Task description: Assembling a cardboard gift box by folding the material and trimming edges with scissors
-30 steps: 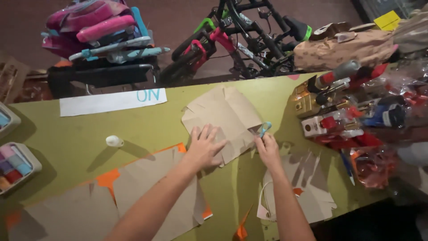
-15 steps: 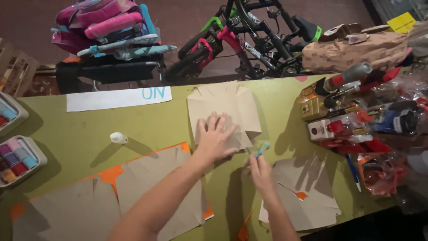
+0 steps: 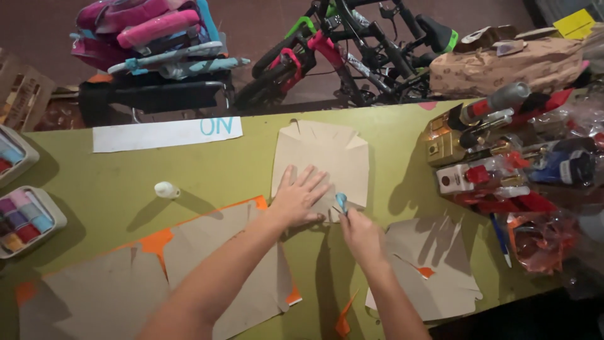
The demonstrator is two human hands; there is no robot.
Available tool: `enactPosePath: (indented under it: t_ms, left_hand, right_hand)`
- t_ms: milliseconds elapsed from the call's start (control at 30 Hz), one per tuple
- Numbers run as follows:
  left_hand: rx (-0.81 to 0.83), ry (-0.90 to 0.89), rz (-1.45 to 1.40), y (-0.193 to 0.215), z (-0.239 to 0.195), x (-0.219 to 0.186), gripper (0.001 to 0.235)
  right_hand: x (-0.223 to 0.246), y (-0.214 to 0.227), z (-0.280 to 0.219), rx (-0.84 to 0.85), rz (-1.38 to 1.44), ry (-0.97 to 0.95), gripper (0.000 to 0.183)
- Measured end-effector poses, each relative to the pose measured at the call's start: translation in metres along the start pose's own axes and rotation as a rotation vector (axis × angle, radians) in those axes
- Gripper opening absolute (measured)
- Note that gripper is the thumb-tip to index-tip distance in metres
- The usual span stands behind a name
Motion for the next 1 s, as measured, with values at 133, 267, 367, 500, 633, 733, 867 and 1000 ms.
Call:
enactPosePath:
  t_ms: [133,267,367,500,633,733,867,1000]
  left_hand:
    - [-0.002,0.021,-0.012,0.003,0.000,0.000,0.089]
    - [0.107,0.039,-0.007,0.011,-0.003,-0.002,0.099]
    - [0.090,0.040,-0.016,0.012,-0.004,-0.002,0.099]
    - [0.074,0.035,-0.020,0.012,-0.004,-0.002,0.103]
    - [0.111,0.053,-0.030,0.017,-0.006,-0.003,0.100]
    - [0.097,0.053,-0.025,0.017,-0.008,-0.002,0.101]
    - [0.095,0.052,-0.034,0.018,-0.009,-0.001,0.102]
    - [0.089,0.057,-0.034,0.012,-0.008,0.001,0.099]
  right_hand:
    - [0.013,0.009,0.010,0.076,-0.085,-0.011,0.034]
    - [0.022,0.012,0.015,0.101,-0.098,-0.019,0.034]
    - [0.019,0.005,0.016,0.109,-0.147,-0.016,0.033]
    - [0.012,-0.016,0.014,0.132,-0.195,-0.019,0.030]
    - [0.012,-0.021,0.012,0.117,-0.314,0.057,0.024]
    - [0.015,-0.019,0.013,0.128,-0.285,0.080,0.024]
    - [0.024,-0.011,0.014,0.151,-0.325,0.090,0.023]
    - [0.022,-0.014,0.010,0.196,-0.317,0.058,0.022]
Point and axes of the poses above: each hand's wrist, its own z-axis towards the middle knuckle, its own y-axis out of the back of the hand, x = y × z, the point moved 4 cm from there along z, towards the middle knuckle, and after that the axes turned 10 degrees about y, right-handed, at the moved point
